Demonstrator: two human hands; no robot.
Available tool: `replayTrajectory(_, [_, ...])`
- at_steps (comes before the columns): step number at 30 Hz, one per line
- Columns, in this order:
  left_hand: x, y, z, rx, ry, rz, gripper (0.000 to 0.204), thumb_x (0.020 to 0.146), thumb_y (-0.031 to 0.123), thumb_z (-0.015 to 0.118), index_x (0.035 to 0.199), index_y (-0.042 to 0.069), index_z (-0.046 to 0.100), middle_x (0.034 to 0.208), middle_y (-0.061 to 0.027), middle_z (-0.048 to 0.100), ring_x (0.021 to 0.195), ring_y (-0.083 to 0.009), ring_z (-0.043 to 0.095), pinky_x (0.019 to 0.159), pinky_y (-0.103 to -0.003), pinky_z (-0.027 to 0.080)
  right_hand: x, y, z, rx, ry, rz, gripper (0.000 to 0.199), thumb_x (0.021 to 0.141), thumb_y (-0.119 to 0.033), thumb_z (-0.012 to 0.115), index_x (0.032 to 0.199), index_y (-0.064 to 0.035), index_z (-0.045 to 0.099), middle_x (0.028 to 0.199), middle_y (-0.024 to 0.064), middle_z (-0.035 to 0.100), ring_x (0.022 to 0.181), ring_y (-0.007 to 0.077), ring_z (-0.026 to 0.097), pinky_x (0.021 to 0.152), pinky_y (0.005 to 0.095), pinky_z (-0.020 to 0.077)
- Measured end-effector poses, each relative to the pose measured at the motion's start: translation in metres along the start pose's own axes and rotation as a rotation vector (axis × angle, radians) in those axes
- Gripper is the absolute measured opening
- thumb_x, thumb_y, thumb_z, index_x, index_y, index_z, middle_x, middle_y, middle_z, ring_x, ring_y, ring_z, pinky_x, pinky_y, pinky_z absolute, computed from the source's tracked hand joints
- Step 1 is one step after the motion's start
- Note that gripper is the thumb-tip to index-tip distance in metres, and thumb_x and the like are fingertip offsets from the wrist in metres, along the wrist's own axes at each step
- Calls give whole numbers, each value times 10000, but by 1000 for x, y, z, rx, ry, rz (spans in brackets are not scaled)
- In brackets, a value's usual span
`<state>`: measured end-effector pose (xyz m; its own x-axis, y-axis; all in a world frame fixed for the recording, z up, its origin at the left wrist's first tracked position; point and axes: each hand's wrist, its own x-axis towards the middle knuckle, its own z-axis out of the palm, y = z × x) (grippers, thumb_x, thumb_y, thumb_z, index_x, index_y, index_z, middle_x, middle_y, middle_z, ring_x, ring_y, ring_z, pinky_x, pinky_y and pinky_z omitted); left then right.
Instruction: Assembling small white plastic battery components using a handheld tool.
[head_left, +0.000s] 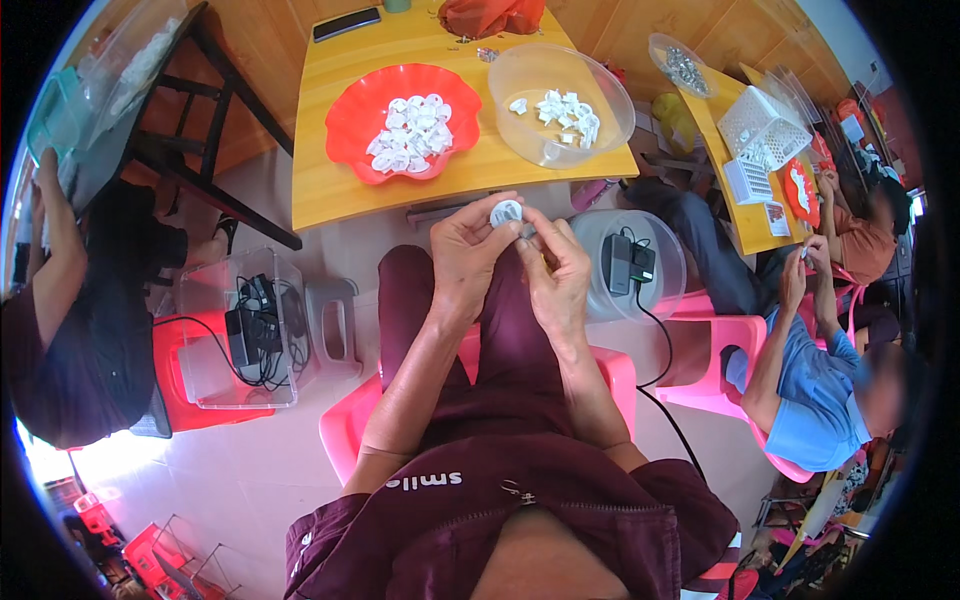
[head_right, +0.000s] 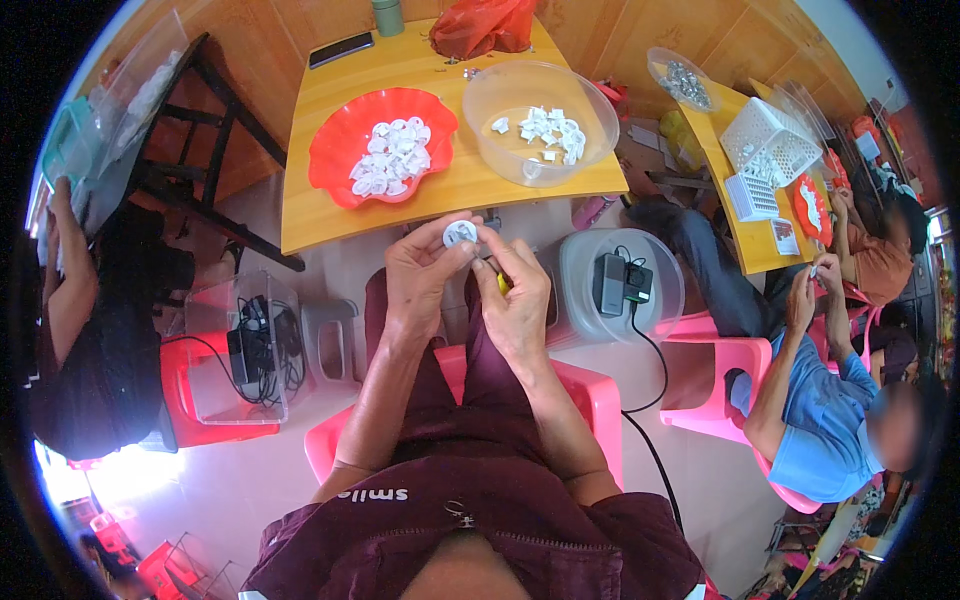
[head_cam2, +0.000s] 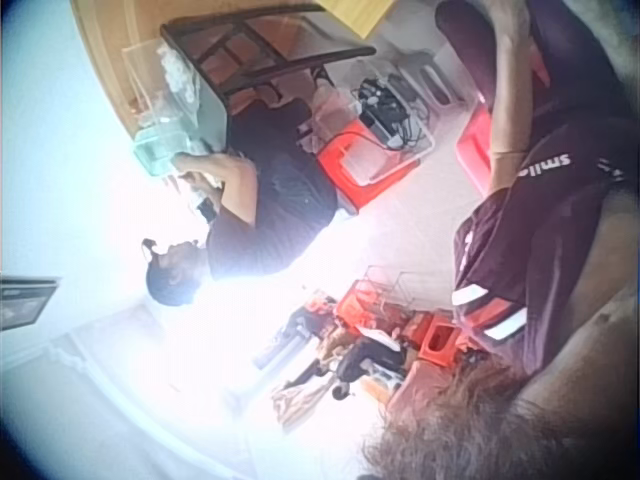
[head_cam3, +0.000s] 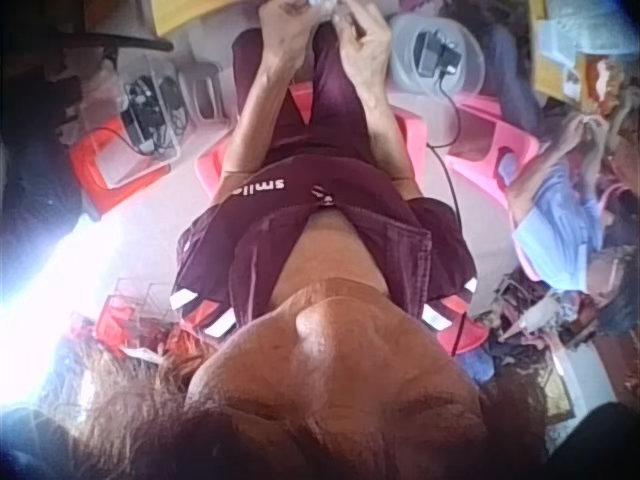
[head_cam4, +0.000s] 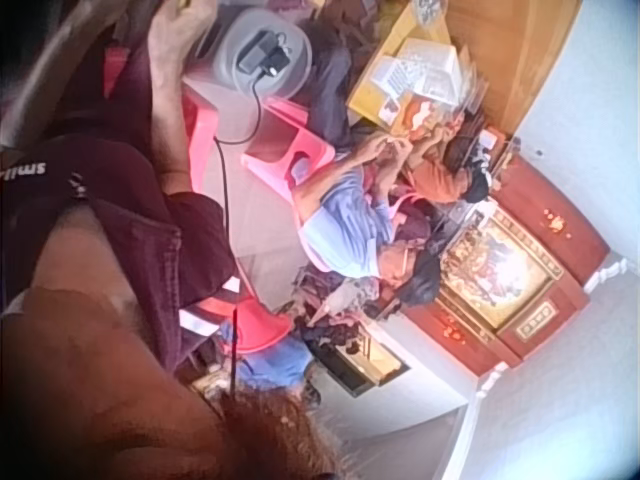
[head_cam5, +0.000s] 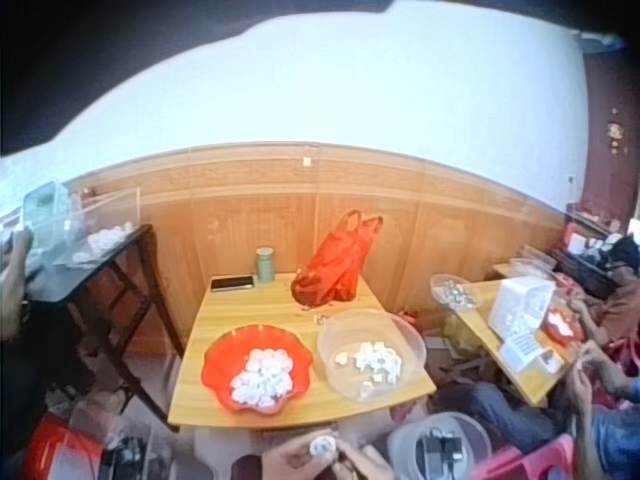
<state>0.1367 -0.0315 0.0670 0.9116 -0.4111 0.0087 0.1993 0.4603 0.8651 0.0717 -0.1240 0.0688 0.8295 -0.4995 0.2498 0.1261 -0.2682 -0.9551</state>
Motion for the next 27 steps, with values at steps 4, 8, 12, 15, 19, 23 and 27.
replayTrajectory(4, [0,-2,-1,9,12,2,338,797,-44,633,1132,-34,588,1080,-134,639,979,-151,606,863,-265,487,0,1,2,-3,14,-11,401,771,90,603,1144,-56,622,701,31,415,613,102,421,569,226,365])
replayTrajectory(8, [1,-3,-3,16,3,15,328,802,-39,629,1127,-35,590,1077,-130,640,975,-149,607,854,-262,490,0,1,0,-40,4,-14,400,767,87,606,1142,-54,622,701,35,424,610,108,428,565,231,368])
replayTrajectory(12, [0,1,-1,30,6,6,310,812,-22,627,1121,-27,596,1071,-124,644,969,-140,607,827,-252,499,0,-2,-1,-25,-9,-13,406,764,89,608,1143,-54,622,703,35,425,609,108,428,564,231,367])
replayTrajectory(15, [0,0,-1,36,9,2,304,817,-12,629,1120,-19,600,1067,-118,646,962,-134,611,809,-243,503,0,1,0,-24,2,-8,411,761,94,606,1143,-57,623,703,35,421,609,106,426,562,230,366])
replayTrajectory(19, [1,-3,-2,39,5,16,297,818,-4,634,1114,-13,605,1048,-106,655,936,-128,622,794,-232,504,-2,-1,2,-23,22,-8,410,759,98,604,1137,-60,626,700,33,416,604,105,422,556,231,364])
replayTrajectory(23, [1,-6,-2,48,19,3,288,819,-3,636,1106,-13,608,1023,-99,662,922,-123,626,785,-226,504,-2,-1,3,-56,36,-9,395,758,99,602,1119,-58,632,690,35,409,593,107,417,543,236,358])
replayTrajectory(27, [1,-7,-3,59,30,13,274,823,-10,631,1096,-18,610,1004,-94,665,897,-119,632,767,-216,504,0,-4,4,-120,43,-58,376,761,91,603,1106,-53,634,677,46,415,583,120,419,536,251,358])
